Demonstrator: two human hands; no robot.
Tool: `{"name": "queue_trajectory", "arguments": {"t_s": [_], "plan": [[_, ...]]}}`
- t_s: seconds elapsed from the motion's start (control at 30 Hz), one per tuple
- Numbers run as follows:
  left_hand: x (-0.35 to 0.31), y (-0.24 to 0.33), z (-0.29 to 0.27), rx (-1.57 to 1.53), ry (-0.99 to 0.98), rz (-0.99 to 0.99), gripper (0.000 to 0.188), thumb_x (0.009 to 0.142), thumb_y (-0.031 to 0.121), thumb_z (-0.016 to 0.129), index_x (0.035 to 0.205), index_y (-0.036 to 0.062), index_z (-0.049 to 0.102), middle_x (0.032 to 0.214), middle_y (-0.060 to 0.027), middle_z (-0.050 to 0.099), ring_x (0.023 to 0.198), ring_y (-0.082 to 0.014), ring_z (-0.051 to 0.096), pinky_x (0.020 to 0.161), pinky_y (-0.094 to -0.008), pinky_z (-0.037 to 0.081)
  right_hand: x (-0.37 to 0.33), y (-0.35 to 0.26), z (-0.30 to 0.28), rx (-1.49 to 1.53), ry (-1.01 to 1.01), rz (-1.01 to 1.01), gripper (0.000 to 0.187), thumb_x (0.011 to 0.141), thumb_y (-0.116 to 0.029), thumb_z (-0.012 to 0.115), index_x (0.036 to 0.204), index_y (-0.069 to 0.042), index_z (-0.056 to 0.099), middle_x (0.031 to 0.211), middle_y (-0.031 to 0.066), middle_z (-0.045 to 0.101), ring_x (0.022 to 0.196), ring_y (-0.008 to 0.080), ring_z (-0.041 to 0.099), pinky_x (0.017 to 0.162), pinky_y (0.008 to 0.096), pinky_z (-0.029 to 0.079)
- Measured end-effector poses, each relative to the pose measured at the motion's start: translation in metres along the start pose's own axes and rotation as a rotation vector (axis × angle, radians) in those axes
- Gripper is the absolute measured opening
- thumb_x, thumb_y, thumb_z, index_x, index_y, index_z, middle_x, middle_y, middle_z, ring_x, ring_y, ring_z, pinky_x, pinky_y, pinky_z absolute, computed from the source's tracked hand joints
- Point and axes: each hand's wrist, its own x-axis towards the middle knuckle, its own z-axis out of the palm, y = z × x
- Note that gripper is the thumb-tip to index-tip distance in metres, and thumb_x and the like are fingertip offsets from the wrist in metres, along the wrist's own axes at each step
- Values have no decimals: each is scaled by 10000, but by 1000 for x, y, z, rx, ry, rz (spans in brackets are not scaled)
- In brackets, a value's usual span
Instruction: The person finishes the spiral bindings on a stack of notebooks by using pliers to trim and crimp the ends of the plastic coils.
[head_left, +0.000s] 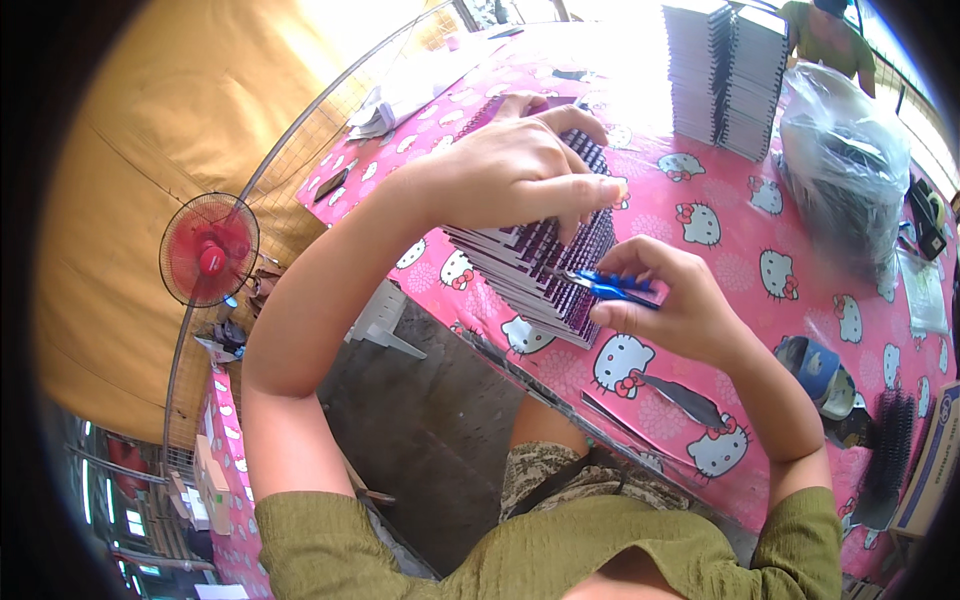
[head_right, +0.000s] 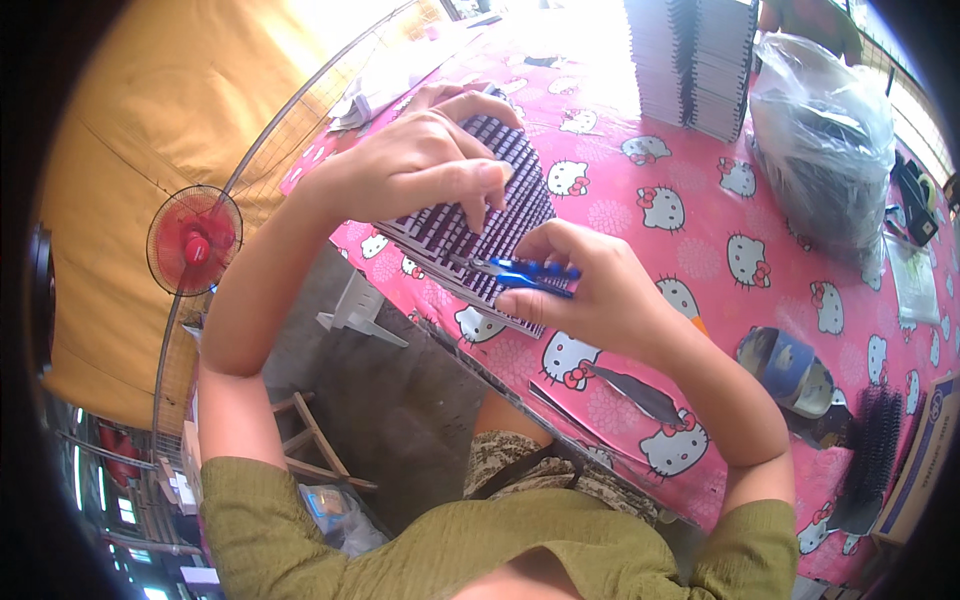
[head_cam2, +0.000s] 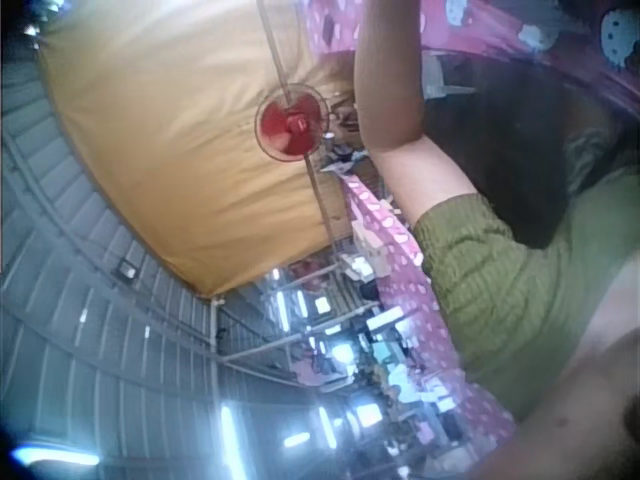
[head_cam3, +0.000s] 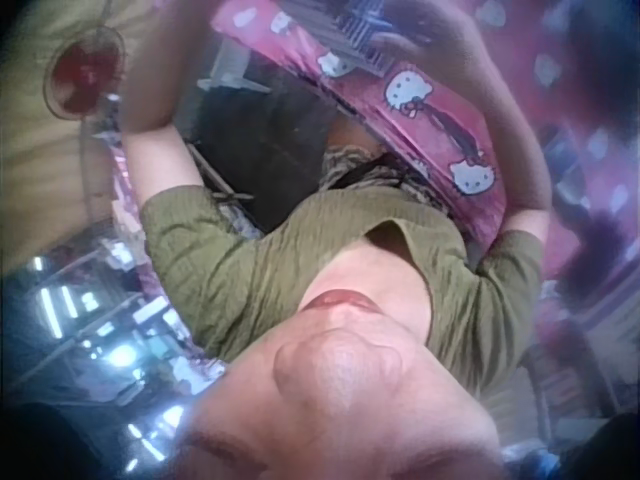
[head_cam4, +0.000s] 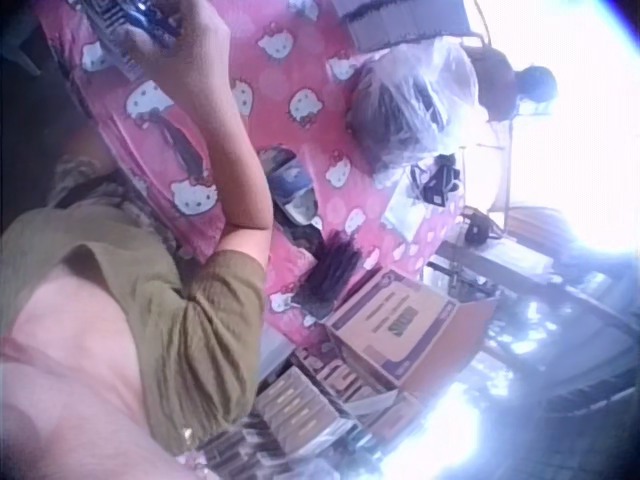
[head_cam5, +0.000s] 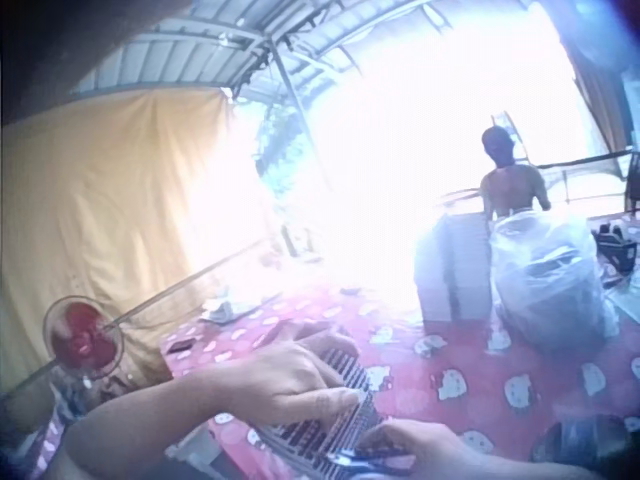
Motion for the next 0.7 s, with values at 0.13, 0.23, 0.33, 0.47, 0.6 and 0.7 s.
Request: {"name": "queue_trajectory", "arguments": {"t_s": [0.13,0.23,0.33,0.47,0.6,0.7], "plan": [[-8,-2,-1,-63,64,9,593,976,432,345,638,108,709,775,-11,692,1206,-253,458,1040,-494,173,-8,-3,12,-475,265,-388,465,685,-253,806,1037,-38,591,1001,126,589,951,294,582,844,393,460],[-2,1,0,-47,103,40,569,977,398,358,636,106,707,744,-21,683,1171,-271,480,1047,-456,182,-1,2,13,-580,323,-476,405,745,-301,764,1004,-27,617,923,119,615,836,267,605,754,378,474],[2,3,-3,9,51,58,559,967,303,326,639,52,703,814,-43,686,1180,-275,477,1097,-447,170,6,10,1,181,-70,101,396,789,-363,748,905,5,657,786,96,643,648,175,611,578,313,485],[-1,1,-2,-58,102,70,547,973,361,373,639,78,703,738,-38,676,1136,-285,493,1042,-417,254,16,2,-7,423,-258,444,456,815,-423,719,888,23,656,713,82,641,616,137,629,548,294,504],[-1,4,0,-53,117,66,571,985,362,368,640,48,699,748,-47,673,1096,-279,504,1022,-384,316,-9,-6,-1,-357,102,-205,399,743,-317,753,983,-39,598,887,132,627,844,302,620,765,402,484],[1,6,0,-70,124,83,572,989,357,379,634,37,694,748,-54,670,1081,-274,509,1025,-384,315,-14,-8,1,-663,273,-433,434,688,-287,756,1008,-63,567,965,109,565,910,287,575,811,384,440]]}}
